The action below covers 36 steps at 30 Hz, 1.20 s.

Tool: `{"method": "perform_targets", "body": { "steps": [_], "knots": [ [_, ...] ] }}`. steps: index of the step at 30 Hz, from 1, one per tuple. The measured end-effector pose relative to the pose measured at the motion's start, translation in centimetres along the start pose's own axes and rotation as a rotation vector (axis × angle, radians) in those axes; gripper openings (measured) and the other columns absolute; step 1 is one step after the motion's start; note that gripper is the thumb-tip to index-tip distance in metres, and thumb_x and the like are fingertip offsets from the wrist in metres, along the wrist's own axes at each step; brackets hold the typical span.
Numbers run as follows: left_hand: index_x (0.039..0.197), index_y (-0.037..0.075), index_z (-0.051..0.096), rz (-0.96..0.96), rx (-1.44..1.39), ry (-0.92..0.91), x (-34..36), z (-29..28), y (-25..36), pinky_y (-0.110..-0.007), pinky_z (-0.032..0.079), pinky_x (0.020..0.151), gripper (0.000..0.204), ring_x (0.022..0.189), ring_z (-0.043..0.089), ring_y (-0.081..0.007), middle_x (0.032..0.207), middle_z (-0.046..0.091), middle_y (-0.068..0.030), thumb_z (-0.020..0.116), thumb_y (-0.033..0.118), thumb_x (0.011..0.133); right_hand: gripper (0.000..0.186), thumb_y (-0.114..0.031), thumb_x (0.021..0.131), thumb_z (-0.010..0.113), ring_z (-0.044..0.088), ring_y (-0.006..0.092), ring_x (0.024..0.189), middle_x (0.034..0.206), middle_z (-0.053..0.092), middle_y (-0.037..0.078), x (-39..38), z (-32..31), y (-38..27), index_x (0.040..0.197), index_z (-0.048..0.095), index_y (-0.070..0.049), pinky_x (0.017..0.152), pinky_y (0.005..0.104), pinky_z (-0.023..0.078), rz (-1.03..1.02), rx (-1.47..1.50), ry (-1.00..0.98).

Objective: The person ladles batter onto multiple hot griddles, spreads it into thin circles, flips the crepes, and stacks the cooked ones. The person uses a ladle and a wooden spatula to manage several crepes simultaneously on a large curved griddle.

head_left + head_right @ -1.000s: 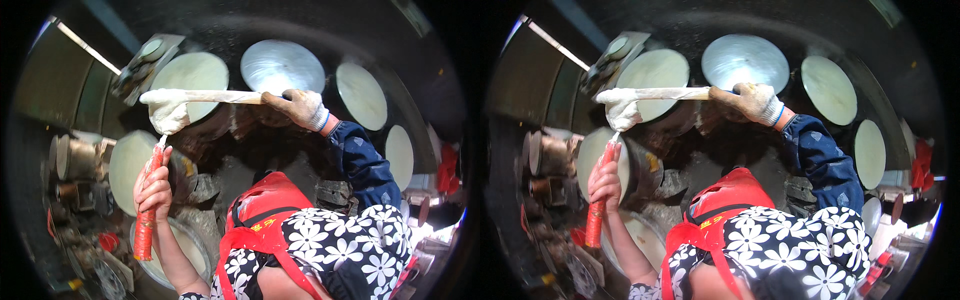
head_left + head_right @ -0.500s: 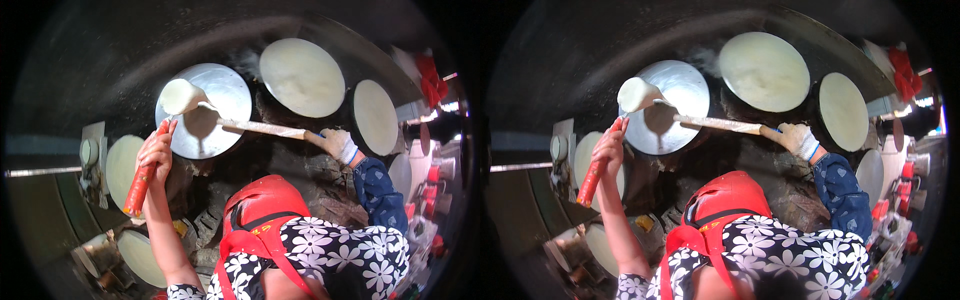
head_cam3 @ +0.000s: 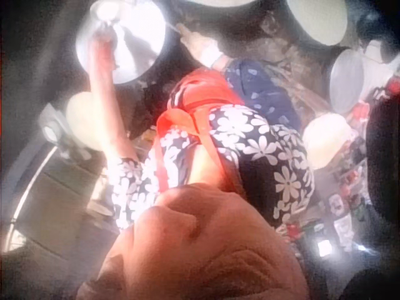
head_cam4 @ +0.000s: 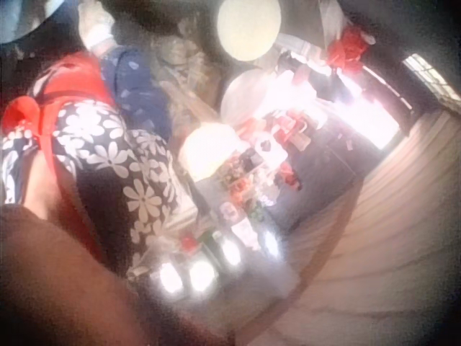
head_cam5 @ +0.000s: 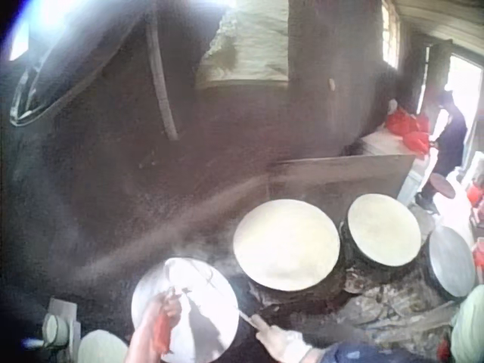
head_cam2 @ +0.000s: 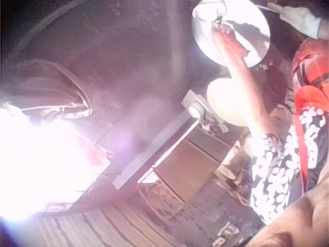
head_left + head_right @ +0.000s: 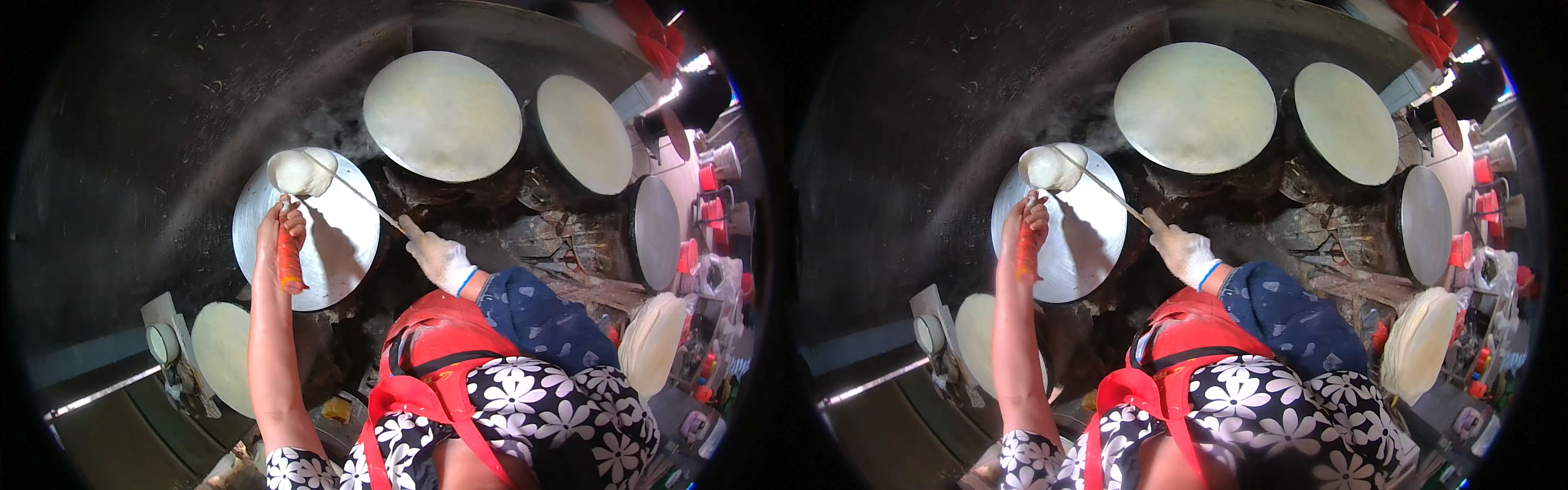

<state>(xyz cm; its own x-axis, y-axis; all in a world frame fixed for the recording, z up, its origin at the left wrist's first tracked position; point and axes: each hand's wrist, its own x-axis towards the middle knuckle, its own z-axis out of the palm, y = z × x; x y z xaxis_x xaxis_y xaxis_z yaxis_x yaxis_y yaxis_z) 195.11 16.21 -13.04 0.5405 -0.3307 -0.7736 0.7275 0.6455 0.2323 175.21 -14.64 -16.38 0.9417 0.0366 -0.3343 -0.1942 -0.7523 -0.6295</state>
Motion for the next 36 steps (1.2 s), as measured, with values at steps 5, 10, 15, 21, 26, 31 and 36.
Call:
{"method": "perform_targets", "body": {
  "steps": [5,10,15,21,26,31,36],
  "knots": [
    [0.105,0.005,0.049,0.315,0.592,0.173,-0.8,0.2,-1.0,-0.029,0.047,0.049,0.022,0.055,0.052,-0.0128,0.076,0.053,-0.0049,0.057,0.026,0.109,0.059,-0.034,0.109,0.050,0.071,0.0502,0.088,0.098,0.071,0.026,-0.8,1.4,-3.3,0.164,0.032,-0.021,0.078,0.0613,0.056,0.173,0.060,-0.009],
    [0.123,-0.003,0.057,0.596,1.046,0.267,-1.3,-1.9,-1.3,-0.035,0.052,0.047,0.029,0.051,0.061,-0.0180,0.072,0.062,-0.0085,0.064,0.013,0.100,0.060,-0.029,0.109,0.051,0.070,0.0498,0.090,0.095,0.071,0.031,-0.9,3.7,-7.9,0.164,0.033,-0.016,0.080,0.0580,0.052,0.178,0.281,-0.043],
    [0.126,-0.002,0.064,0.783,1.602,0.501,-2.7,-2.2,-0.6,-0.048,0.059,0.072,0.041,0.076,0.074,-0.0367,0.092,0.074,-0.0232,0.069,0.016,0.090,0.058,-0.027,0.109,0.051,0.067,0.0489,0.109,0.134,0.063,0.032,0.4,5.2,-11.9,0.162,0.035,-0.008,0.093,0.0536,0.053,0.091,0.379,-0.052],
    [0.130,0.002,0.065,0.851,1.817,0.611,-4.0,-2.0,-1.8,-0.052,0.056,0.089,0.047,0.100,0.073,-0.0463,0.107,0.075,-0.0273,0.068,0.019,0.087,0.059,-0.028,0.107,0.050,0.070,0.0483,0.104,0.113,0.072,0.029,-1.6,1.7,-9.1,0.162,0.033,-0.014,0.087,0.0586,0.054,0.202,0.154,-0.025],
    [0.131,0.002,0.064,0.832,1.774,0.591,-4.1,-1.6,-2.4,-0.051,0.055,0.090,0.048,0.102,0.072,-0.0457,0.108,0.074,-0.0268,0.068,0.020,0.086,0.058,-0.024,0.107,0.051,0.069,0.0493,0.104,0.109,0.071,0.031,-2.1,3.6,-8.4,0.162,0.035,-0.014,0.089,0.0579,0.052,0.247,0.210,0.145],
    [0.130,0.002,0.064,0.836,1.736,0.580,-4.7,-1.7,-3.0,-0.051,0.055,0.089,0.046,0.101,0.072,-0.0462,0.108,0.074,-0.0269,0.068,0.018,0.087,0.059,-0.021,0.107,0.052,0.069,0.0494,0.102,0.110,0.071,0.031,-0.5,7.0,-9.4,0.161,0.035,-0.007,0.090,0.0561,0.052,0.056,0.277,0.183],
    [0.136,0.000,0.061,0.861,1.642,0.534,-5.6,-4.2,-2.8,-0.053,0.055,0.092,0.049,0.105,0.071,-0.0495,0.112,0.073,-0.0312,0.068,0.011,0.089,0.060,-0.018,0.107,0.051,0.068,0.0504,0.106,0.111,0.069,0.035,0.2,3.2,-9.3,0.162,0.033,-0.005,0.089,0.0547,0.052,0.205,0.243,0.094]
  ]
}}
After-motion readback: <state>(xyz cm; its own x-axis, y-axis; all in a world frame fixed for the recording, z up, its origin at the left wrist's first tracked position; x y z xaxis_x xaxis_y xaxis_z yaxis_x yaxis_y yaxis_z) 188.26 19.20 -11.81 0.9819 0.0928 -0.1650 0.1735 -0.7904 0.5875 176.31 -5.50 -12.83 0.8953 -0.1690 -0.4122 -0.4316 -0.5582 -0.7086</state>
